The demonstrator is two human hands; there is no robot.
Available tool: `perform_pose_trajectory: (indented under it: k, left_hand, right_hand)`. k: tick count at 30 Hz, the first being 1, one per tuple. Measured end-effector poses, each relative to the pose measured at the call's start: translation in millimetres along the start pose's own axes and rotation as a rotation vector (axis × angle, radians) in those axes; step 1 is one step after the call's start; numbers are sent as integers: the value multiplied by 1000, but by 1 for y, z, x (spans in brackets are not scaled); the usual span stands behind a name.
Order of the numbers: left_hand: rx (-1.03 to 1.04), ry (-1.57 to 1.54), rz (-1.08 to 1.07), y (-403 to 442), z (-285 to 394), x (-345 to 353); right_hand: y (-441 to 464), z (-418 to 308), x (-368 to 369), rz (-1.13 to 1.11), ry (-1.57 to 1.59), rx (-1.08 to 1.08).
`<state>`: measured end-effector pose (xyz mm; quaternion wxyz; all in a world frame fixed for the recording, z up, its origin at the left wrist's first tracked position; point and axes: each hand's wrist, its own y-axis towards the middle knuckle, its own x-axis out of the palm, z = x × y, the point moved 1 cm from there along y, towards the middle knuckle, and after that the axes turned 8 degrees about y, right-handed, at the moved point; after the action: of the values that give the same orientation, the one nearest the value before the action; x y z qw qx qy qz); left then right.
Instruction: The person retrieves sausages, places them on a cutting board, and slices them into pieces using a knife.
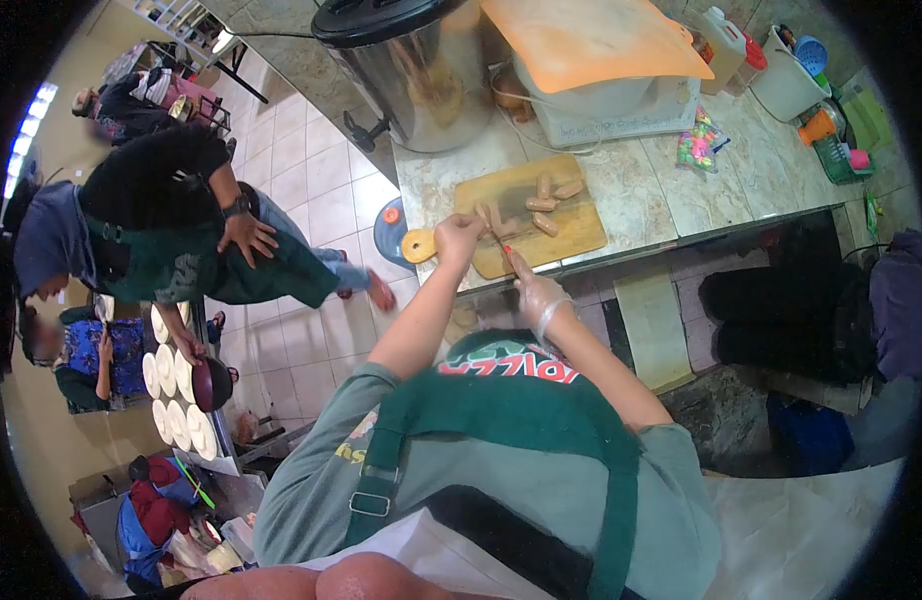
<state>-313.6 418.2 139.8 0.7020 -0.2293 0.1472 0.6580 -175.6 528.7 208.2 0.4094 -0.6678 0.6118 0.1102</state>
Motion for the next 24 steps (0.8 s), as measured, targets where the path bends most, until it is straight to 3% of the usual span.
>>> perform_pose_trajectory:
  k: [8, 14, 24]
  left_hand:
    - [-27, -11, -3, 4, -5, 4]
    - [-36, -25, -26, -2, 8, -5]
    - [55, 40, 10, -5, 11, -7]
  right_hand:
    - [26, -7, -1, 188, 32, -159]
    - [30, -26, -10, 90, -30, -58]
    - [49, -36, -12, 108, -31, -74]
